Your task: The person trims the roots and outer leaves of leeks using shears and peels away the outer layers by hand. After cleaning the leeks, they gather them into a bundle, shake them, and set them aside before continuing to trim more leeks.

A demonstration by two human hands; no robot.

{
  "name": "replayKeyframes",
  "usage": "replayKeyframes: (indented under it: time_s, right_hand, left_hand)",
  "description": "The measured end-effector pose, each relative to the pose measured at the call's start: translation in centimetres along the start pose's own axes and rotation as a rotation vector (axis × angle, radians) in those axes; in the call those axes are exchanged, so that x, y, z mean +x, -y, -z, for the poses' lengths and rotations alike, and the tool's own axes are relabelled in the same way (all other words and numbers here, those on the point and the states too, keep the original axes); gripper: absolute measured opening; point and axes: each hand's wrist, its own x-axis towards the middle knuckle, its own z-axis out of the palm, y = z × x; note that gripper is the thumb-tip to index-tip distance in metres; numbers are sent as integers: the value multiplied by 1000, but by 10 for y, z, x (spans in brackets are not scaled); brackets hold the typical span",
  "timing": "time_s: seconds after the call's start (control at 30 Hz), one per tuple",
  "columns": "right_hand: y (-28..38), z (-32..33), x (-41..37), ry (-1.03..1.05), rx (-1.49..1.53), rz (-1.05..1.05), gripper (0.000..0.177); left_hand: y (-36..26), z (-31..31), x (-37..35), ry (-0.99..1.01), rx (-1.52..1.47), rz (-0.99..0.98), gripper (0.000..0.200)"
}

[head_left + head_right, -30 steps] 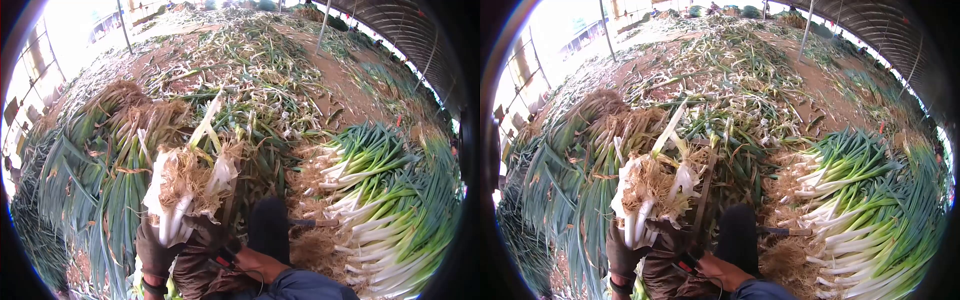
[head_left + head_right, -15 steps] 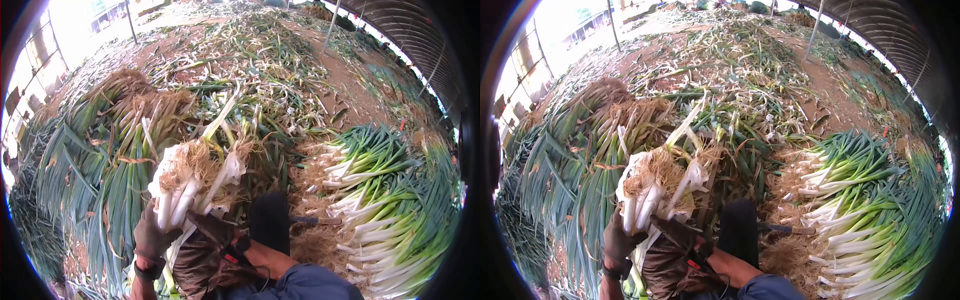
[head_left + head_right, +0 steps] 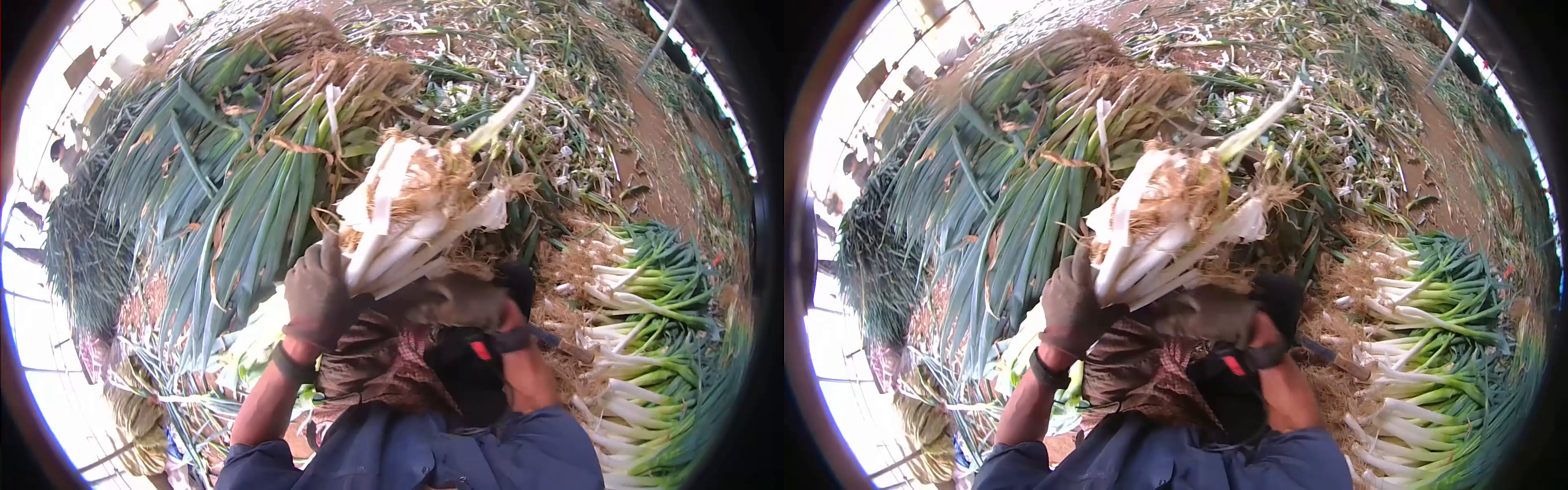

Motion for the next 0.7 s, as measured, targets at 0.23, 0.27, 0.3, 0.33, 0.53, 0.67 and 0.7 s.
replayKeyframes:
  time_s: [0.23,0.27,0.3,0.33,0.53,0.67,0.7]
  right_hand:
    - [69,50,-12,-833,-285,7,56]
    - [74,49,1,-830,-289,6,56]
    - [75,46,17,-766,-390,-44,47]
    - [69,41,31,-695,-489,-92,38]
    - [42,70,67,-737,-578,112,27]
    - [34,85,90,-769,-621,64,28]
    - [32,87,94,-762,-626,2,30]
  left_hand:
    - [-25,-16,0,-24,121,-17,112]
    - [-28,-17,1,-30,145,-8,112]
    - [-29,-20,0,-43,157,-18,113]
    - [-30,-23,-1,-41,153,-9,113]
    - [-25,-42,6,-136,239,-56,112]
    - [-31,-30,21,-82,95,-45,101]
    - [-31,-32,24,-72,98,-35,98]
